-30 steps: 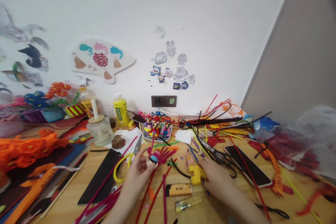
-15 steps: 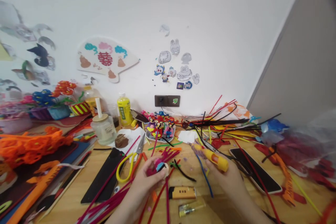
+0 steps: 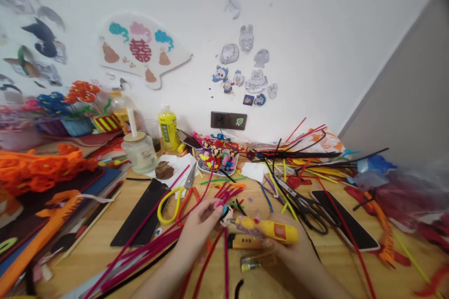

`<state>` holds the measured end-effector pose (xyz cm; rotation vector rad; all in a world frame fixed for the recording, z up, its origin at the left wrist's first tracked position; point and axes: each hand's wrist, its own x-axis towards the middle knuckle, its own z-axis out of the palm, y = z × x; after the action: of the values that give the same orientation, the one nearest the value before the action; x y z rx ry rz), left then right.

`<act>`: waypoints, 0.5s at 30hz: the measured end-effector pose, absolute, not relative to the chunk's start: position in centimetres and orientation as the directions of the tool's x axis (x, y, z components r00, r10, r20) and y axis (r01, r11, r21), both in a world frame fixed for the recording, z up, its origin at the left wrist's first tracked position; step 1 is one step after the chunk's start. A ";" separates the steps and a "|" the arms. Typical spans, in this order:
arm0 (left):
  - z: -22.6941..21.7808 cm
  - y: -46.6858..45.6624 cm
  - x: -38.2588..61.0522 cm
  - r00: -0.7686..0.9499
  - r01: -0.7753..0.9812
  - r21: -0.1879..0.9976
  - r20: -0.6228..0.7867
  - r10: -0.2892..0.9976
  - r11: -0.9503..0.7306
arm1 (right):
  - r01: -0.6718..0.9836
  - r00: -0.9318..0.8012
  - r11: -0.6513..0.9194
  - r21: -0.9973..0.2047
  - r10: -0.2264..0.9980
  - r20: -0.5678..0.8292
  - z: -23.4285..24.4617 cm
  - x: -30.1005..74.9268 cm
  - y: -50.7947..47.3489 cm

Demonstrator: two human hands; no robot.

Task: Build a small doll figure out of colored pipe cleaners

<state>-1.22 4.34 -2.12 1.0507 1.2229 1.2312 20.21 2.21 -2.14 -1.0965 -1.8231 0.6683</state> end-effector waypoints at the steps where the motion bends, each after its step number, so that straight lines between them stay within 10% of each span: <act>1: -2.1 4.3 -1.2 -0.057 -0.062 0.996 -0.066 0.996 0.062 | 0.434 -0.241 0.471 -0.768 0.882 0.405 -2.1 20.1 2.2; 15: -1.3 3.9 -0.7 -0.093 -0.025 1.000 -0.007 0.996 0.005 | 0.447 -0.217 0.415 -0.792 0.910 0.354 -2.9 19.9 2.0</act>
<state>-0.71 3.86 -1.27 1.1405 1.2617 1.2846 19.95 2.02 -2.86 -1.1662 -1.8293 0.6927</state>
